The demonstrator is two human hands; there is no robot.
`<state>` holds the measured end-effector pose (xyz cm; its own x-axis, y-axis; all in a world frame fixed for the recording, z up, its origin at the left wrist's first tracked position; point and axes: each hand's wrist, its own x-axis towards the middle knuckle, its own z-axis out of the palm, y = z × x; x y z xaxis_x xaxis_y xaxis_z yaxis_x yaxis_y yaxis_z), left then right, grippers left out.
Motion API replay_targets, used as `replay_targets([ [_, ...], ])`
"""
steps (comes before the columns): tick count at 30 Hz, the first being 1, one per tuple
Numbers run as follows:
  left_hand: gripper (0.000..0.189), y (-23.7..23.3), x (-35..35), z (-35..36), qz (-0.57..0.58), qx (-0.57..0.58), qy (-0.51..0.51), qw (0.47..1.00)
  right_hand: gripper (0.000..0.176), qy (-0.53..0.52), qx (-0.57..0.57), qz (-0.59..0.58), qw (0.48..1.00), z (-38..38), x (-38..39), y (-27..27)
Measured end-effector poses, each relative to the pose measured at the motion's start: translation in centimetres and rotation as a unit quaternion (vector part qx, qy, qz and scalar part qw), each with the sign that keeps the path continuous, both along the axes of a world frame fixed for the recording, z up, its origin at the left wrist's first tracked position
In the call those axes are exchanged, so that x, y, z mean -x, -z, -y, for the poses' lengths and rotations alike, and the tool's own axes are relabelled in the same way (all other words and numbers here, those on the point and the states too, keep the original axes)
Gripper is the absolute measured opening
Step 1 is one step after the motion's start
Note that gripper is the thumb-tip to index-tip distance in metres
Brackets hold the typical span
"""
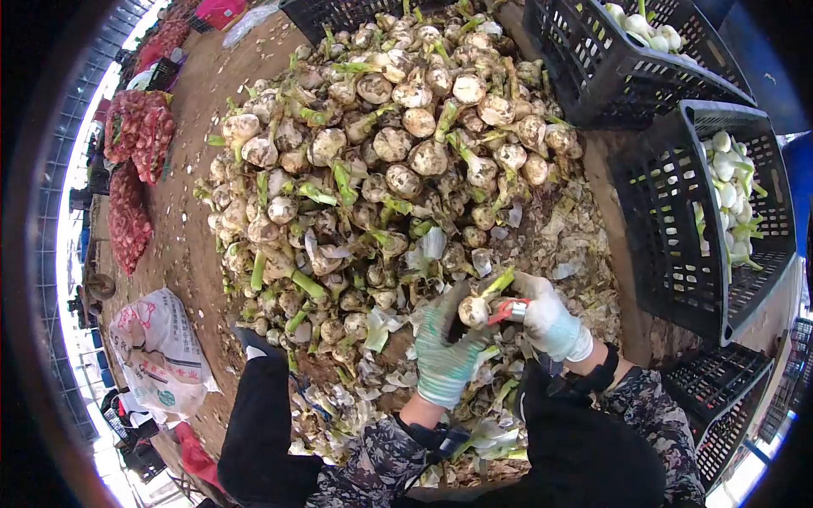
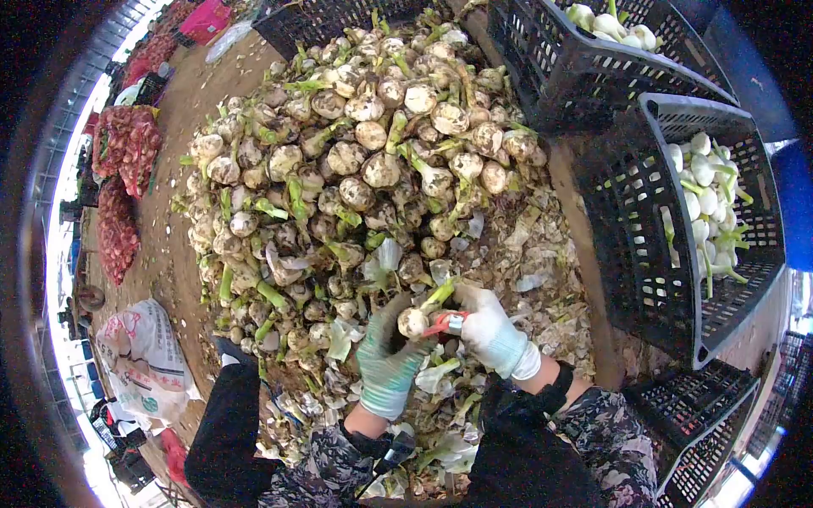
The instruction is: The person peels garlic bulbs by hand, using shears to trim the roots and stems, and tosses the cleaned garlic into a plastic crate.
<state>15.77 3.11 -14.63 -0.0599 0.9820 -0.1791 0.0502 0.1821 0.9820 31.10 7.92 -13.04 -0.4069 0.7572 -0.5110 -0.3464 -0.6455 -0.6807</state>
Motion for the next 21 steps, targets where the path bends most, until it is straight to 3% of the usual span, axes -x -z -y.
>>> replay_targets([
  [2, 0.055, -0.9, -0.1, -0.5, 0.051, 0.058, -0.007, 0.997, 0.03, 0.012, 0.01, 0.013, 1.0, 0.1, 0.1, 0.2],
  [3, 0.052, -1.6, 0.0, -0.8, 0.101, 0.114, -0.015, 0.988, 0.029, -0.002, -0.07, 0.076, 0.995, 0.3, 0.0, 1.0],
  [4, 0.045, -3.0, 0.1, -1.2, 0.269, 0.203, -0.011, 0.942, 0.027, -0.016, -0.151, 0.139, 0.979, 0.4, -0.1, 1.5],
  [5, 0.045, -2.1, 0.4, -1.2, 0.268, 0.203, -0.01, 0.942, 0.027, -0.015, -0.151, 0.139, 0.979, 0.2, -0.4, 1.7],
  [7, 0.045, 0.2, 0.9, -1.2, 0.493, 0.296, 0.0, 0.818, 0.025, -0.075, -0.348, 0.309, 0.882, -0.2, -1.0, 2.0],
  [8, 0.049, 0.3, 1.1, -1.0, 0.436, 0.288, 0.012, 0.852, 0.022, -0.051, -0.281, 0.238, 0.928, 0.1, -0.9, 2.4],
  [9, 0.049, 0.5, 0.8, -0.9, 0.437, 0.288, 0.012, 0.852, 0.022, -0.052, -0.281, 0.238, 0.928, 0.2, -0.9, 2.4],
  [11, 0.048, 0.4, -0.3, -1.2, 0.266, 0.199, -0.066, 0.941, 0.022, -0.018, -0.154, 0.126, 0.98, 0.3, -0.8, 2.2],
  [13, 0.049, 0.1, -0.4, -0.9, 0.26, 0.219, -0.071, 0.938, 0.023, 0.003, -0.219, 0.172, 0.961, 0.2, -0.4, 2.3],
  [15, 0.05, 0.8, -0.6, -0.5, 0.024, 0.087, -0.009, 0.996, 0.024, -0.056, -0.356, 0.328, 0.873, -0.1, -0.5, 2.4],
  [17, 0.052, -1.2, 0.3, -1.1, 0.028, 0.095, 0.008, 0.995, 0.024, -0.055, -0.353, 0.309, 0.882, 0.1, -0.4, 1.3],
  [19, 0.052, -1.9, 1.3, -1.3, 0.242, 0.226, 0.043, 0.943, 0.025, -0.072, -0.432, 0.265, 0.859, -0.2, -0.6, 0.4],
  [20, 0.052, -1.2, 1.7, -1.2, 0.288, 0.244, 0.058, 0.924, 0.02, -0.102, -0.358, 0.212, 0.903, -0.2, -1.2, 1.1],
  [21, 0.052, -0.7, 2.3, -0.9, 0.288, 0.245, 0.059, 0.924, 0.02, -0.101, -0.358, 0.213, 0.904, -0.1, -1.6, 1.1],
])
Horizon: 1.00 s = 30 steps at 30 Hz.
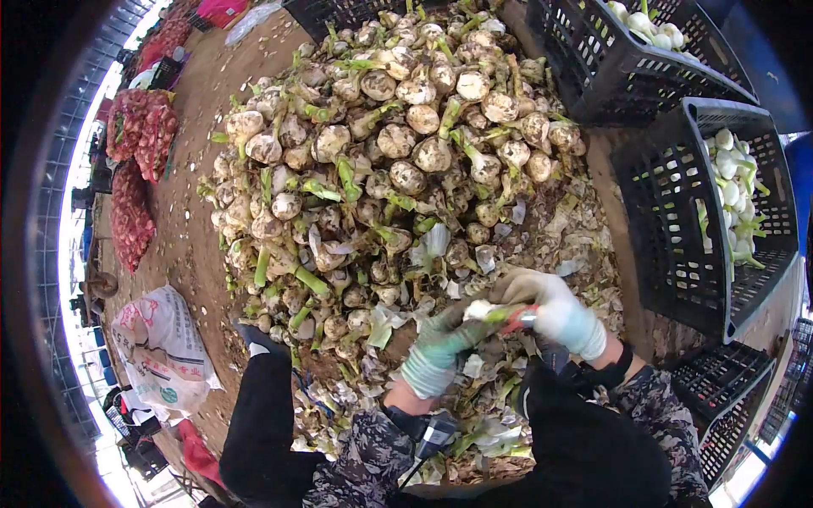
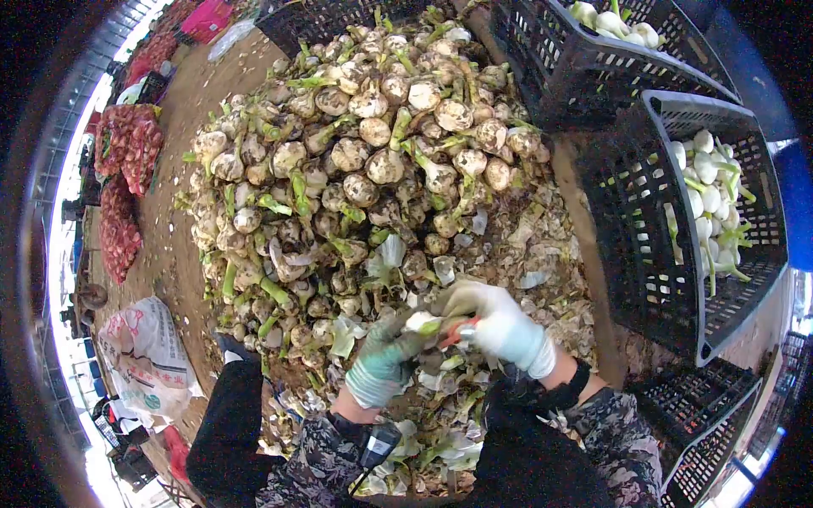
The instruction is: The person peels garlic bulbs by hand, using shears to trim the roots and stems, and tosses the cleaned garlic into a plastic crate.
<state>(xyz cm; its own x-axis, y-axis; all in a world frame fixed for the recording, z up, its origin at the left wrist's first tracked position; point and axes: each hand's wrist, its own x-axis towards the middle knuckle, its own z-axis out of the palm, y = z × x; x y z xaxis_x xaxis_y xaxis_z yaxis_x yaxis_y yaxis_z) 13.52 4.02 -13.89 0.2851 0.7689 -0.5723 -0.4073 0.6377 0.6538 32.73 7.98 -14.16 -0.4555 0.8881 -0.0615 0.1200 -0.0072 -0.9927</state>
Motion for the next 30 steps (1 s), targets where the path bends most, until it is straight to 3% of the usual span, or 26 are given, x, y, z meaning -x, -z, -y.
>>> replay_targets([
  [2, 0.048, 1.0, 1.2, 0.7, 0.18, 0.042, 0.024, 0.983, 0.013, 0.005, 0.183, -0.238, 0.954, 0.3, -0.7, -0.1],
  [4, 0.048, 1.2, 0.5, 0.7, 0.179, 0.036, 0.011, 0.983, 0.011, -0.003, 0.223, -0.215, 0.951, 0.6, -0.9, 0.0],
  [6, 0.051, -0.9, -0.3, -0.6, -0.006, 0.067, 0.008, 0.998, 0.013, 0.089, 0.347, -0.157, 0.92, 0.4, -0.1, 0.3],
  [8, 0.051, -0.1, -0.7, 0.2, -0.071, 0.002, -0.005, 0.997, 0.013, 0.071, 0.305, -0.149, 0.938, 0.4, 0.2, 0.3],
  [10, 0.05, 0.7, -0.8, 0.6, -0.139, -0.135, -0.008, 0.981, 0.014, 0.042, 0.156, -0.11, 0.981, 1.0, 0.7, 1.2],
  [12, 0.051, -0.4, -0.2, 0.4, -0.105, -0.089, -0.016, 0.99, 0.017, 0.021, 0.141, -0.067, 0.988, 0.0, 0.0, 0.6],
  [14, 0.056, -0.7, 0.9, 0.3, 0.134, 0.033, 0.012, 0.99, 0.018, 0.173, 0.188, -0.103, 0.961, -0.8, -1.1, 1.8],
  [16, 0.057, -1.4, 0.7, -0.2, 0.067, -0.027, 0.033, 0.997, 0.021, 0.227, 0.214, -0.129, 0.941, -1.5, -1.6, 1.8],
  [18, 0.059, -2.1, 0.5, -0.5, -0.067, -0.139, 0.073, 0.985, 0.031, 0.065, 0.02, 0.051, 0.996, -0.3, -1.1, 3.1],
  [19, 0.063, -1.5, 0.7, -0.6, -0.052, -0.127, 0.063, 0.989, 0.034, 0.034, 0.015, 0.067, 0.997, 0.4, -0.4, 3.0],
  [20, 0.063, -1.1, 0.8, -0.6, -0.051, -0.126, 0.063, 0.989, 0.03, -0.048, 0.006, 0.214, 0.976, 0.4, -0.8, 1.7],
  [22, 0.069, -0.7, 1.2, -0.4, -0.021, -0.107, 0.005, 0.994, 0.031, -0.1, 0.064, 0.343, 0.932, 0.2, -1.2, 2.4],
  [23, 0.072, -0.2, 1.5, -0.3, -0.022, -0.12, 0.012, 0.992, 0.031, -0.099, 0.066, 0.341, 0.932, 0.0, -1.3, 2.4],
  [25, 0.072, 0.0, 1.9, -0.6, -0.02, -0.129, 0.038, 0.991, 0.045, -0.075, 0.12, 0.139, 0.98, -0.5, -1.5, 1.8],
  [26, 0.071, 0.1, 1.8, -0.6, -0.016, -0.138, 0.062, 0.988, 0.045, -0.072, 0.121, 0.141, 0.98, -0.7, -1.5, 1.2],
  [28, 0.07, 0.3, 1.4, -0.7, -0.012, -0.144, 0.081, 0.986, 0.055, -0.018, 0.223, -0.058, 0.973, -1.2, -0.7, -0.6],
  [30, 0.07, 0.0, 1.2, -0.6, -0.012, -0.15, 0.098, 0.984, 0.045, -0.061, 0.278, -0.073, 0.956, -1.4, 0.2, -1.5],
])
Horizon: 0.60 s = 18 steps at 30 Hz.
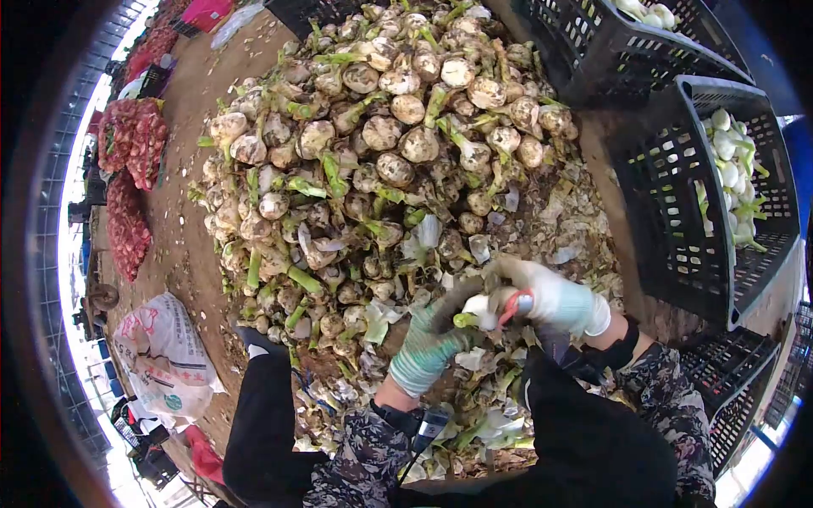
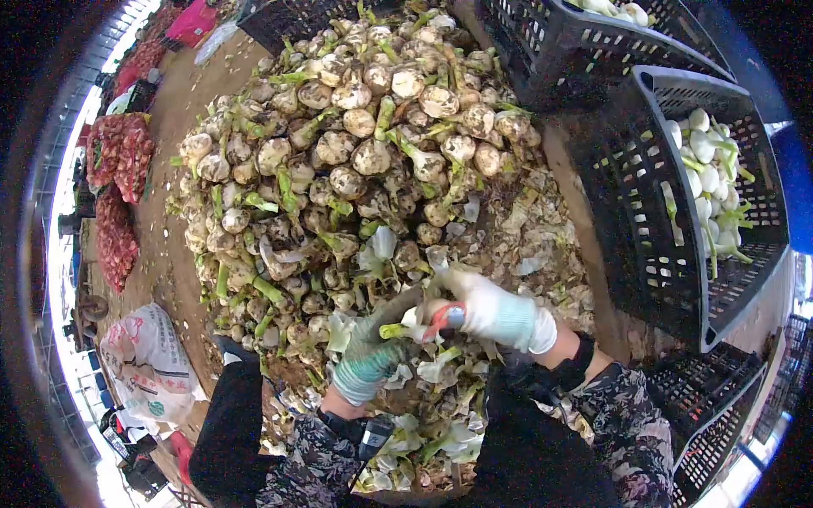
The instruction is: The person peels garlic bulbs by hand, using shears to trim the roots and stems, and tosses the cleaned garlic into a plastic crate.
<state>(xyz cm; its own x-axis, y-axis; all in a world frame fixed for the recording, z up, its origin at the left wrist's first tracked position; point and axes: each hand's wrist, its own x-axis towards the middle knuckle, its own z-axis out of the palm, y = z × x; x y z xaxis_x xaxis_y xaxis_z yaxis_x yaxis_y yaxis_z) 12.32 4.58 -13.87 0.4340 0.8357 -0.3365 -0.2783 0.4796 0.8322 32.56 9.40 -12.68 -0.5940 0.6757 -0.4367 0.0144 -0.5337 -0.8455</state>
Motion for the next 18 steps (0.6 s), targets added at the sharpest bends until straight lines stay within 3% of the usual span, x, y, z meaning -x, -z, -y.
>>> replay_targets([
  [2, 0.069, -1.2, 0.0, 0.1, 0.008, 0.081, 0.012, 0.997, 0.04, -0.028, 0.107, -0.02, 0.994, -0.2, -0.4, -0.6],
  [3, 0.067, -1.4, 0.0, 0.2, 0.019, 0.071, 0.006, 0.997, 0.04, -0.029, 0.106, -0.02, 0.994, -0.2, -0.8, 0.1],
  [5, 0.066, -1.7, -0.1, -0.1, 0.007, 0.088, 0.011, 0.996, 0.044, -0.047, -0.104, -0.048, 0.992, -0.1, -1.4, 1.3],
  [6, 0.065, -1.7, -0.2, -0.1, -0.005, 0.106, 0.016, 0.994, 0.044, -0.046, -0.102, -0.047, 0.993, 0.2, -1.4, 1.6],
  [9, 0.061, -1.4, -0.2, 0.1, 0.013, 0.118, 0.027, 0.993, 0.054, -0.064, 0.051, -0.021, 0.996, 0.2, -1.0, 1.0],
  [12, 0.055, -1.2, -0.1, 0.1, 0.018, 0.112, 0.002, 0.994, 0.05, 0.022, 0.034, -0.095, 0.995, 1.0, -1.6, 1.2],
  [14, 0.055, -1.2, -0.2, 0.0, -0.051, 0.081, -0.002, 0.995, 0.04, 0.036, 0.077, -0.096, 0.992, 1.1, -0.6, -0.6],
  [16, 0.055, -1.0, -0.1, 0.1, -0.048, 0.095, 0.016, 0.994, 0.025, 0.044, -0.082, 0.076, 0.993, 1.7, 0.2, -0.6],
  [17, 0.056, -0.8, 0.0, 0.4, -0.014, 0.106, 0.02, 0.994, 0.021, 0.009, 0.011, 0.068, 0.998, 0.9, 0.0, -2.2],
  [18, 0.057, -0.7, 0.0, 0.5, 0.02, 0.115, 0.024, 0.993, 0.02, 0.023, -0.014, 0.112, 0.993, 1.4, -0.5, 0.4],
])
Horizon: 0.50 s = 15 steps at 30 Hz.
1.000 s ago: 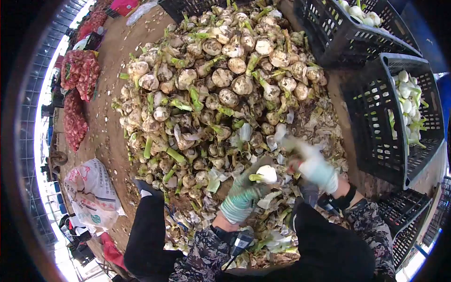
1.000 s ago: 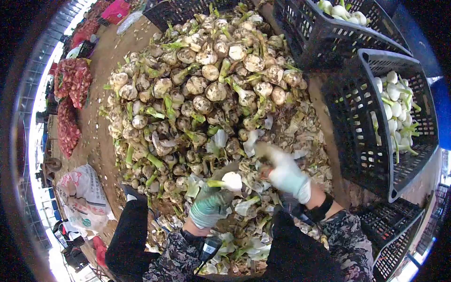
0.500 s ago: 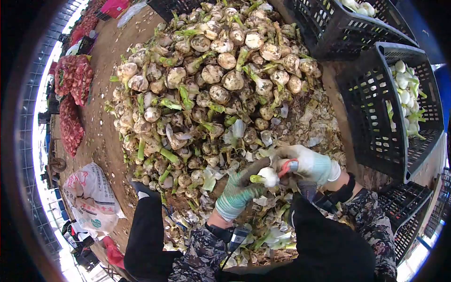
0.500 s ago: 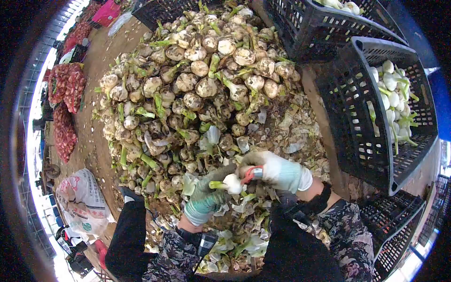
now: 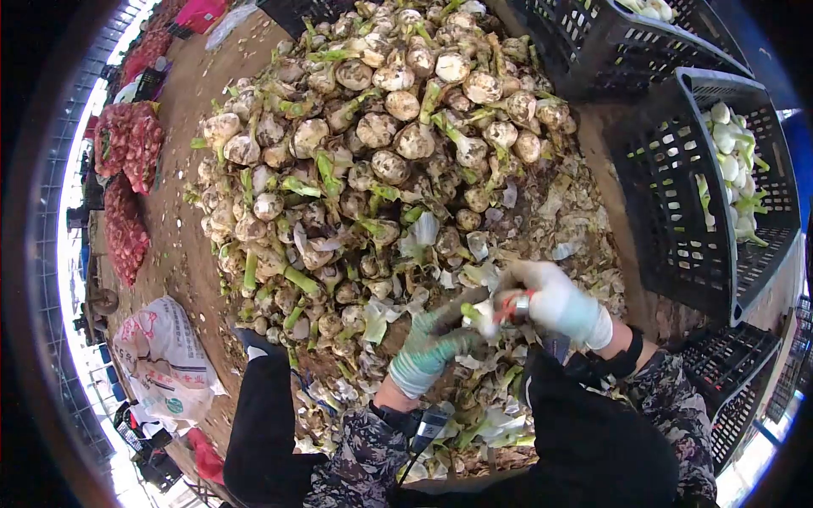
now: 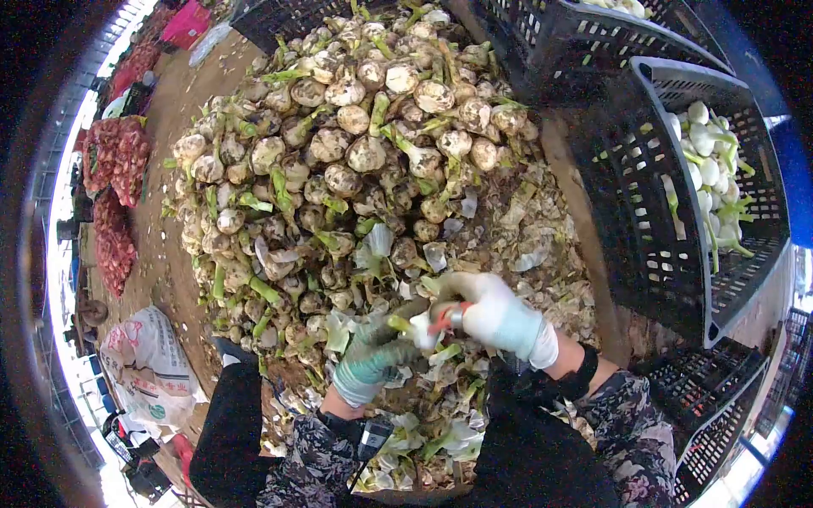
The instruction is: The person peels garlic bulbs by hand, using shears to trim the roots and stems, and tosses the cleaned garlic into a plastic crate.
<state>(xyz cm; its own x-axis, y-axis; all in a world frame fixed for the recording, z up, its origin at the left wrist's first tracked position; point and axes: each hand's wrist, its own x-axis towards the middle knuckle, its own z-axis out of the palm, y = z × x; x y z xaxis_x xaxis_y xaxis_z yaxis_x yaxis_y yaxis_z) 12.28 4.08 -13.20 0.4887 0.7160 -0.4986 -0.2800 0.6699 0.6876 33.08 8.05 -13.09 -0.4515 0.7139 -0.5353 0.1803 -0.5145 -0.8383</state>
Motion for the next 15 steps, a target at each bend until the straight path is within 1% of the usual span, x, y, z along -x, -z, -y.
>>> replay_targets([
  [1, 0.059, -0.6, -0.3, -0.4, -0.041, -0.022, 0.022, 0.999, 0.023, 0.042, 0.055, -0.05, 0.996, -0.1, -0.1, 0.0],
  [2, 0.059, -0.7, -0.3, -0.5, -0.04, -0.023, 0.022, 0.999, 0.026, 0.083, 0.108, -0.1, 0.986, -0.4, -0.2, -0.1],
  [3, 0.06, -0.8, -0.2, -0.6, -0.017, 0.007, 0.01, 1.0, 0.026, 0.08, 0.106, -0.099, 0.986, -0.3, -0.2, -0.1],
  [4, 0.061, -0.8, -0.1, -0.7, 0.006, 0.039, -0.002, 0.999, 0.028, 0.106, 0.088, -0.155, 0.978, 0.1, -0.1, -0.1],
  [5, 0.061, -0.7, -0.2, -0.7, 0.006, 0.038, -0.004, 0.999, 0.03, 0.132, 0.072, -0.209, 0.966, 0.4, 0.0, -0.1],
  [6, 0.066, -0.6, -0.3, -0.7, 0.008, 0.053, -0.013, 0.998, 0.03, 0.132, 0.071, -0.21, 0.966, 0.2, 0.1, -0.5],
  [7, 0.072, -0.4, -0.6, -0.8, 0.011, 0.067, -0.021, 0.997, 0.031, 0.097, 0.107, -0.198, 0.97, -0.3, 0.2, -1.2],
  [8, 0.072, -0.2, -1.0, -0.8, 0.012, 0.065, -0.018, 0.998, 0.032, 0.064, 0.141, -0.185, 0.97, -0.5, 0.3, -1.6],
  [9, 0.074, 0.0, -1.4, -0.7, -0.006, 0.016, -0.048, 0.999, 0.032, 0.054, 0.094, -0.178, 0.978, -0.2, 0.5, -0.7],
  [10, 0.076, 0.2, -1.5, -0.6, -0.025, -0.034, -0.078, 0.996, 0.032, 0.107, 0.071, -0.167, 0.978, 0.2, 1.2, 0.0],
  [11, 0.077, 1.1, -1.2, -0.6, -0.063, -0.069, -0.048, 0.994, 0.03, 0.121, 0.04, -0.141, 0.982, 0.4, 1.6, 0.1],
  [12, 0.077, 1.4, -1.3, -0.4, -0.064, -0.074, -0.051, 0.994, 0.027, 0.134, 0.009, -0.115, 0.984, 0.6, 2.0, 0.1],
  [13, 0.065, 1.5, -1.6, -0.2, 0.012, -0.016, -0.141, 0.99, 0.023, 0.097, -0.119, 0.015, 0.988, 0.9, 2.2, 0.0],
  [14, 0.053, 0.8, -2.3, -0.6, 0.089, 0.042, -0.229, 0.968, 0.024, 0.077, -0.202, 0.015, 0.976, 1.0, 2.7, 0.3],
  [15, 0.046, -0.4, -3.4, -0.8, 0.041, 0.035, -0.265, 0.963, 0.025, 0.024, -0.243, 0.032, 0.969, 1.1, 2.7, -0.2],
])
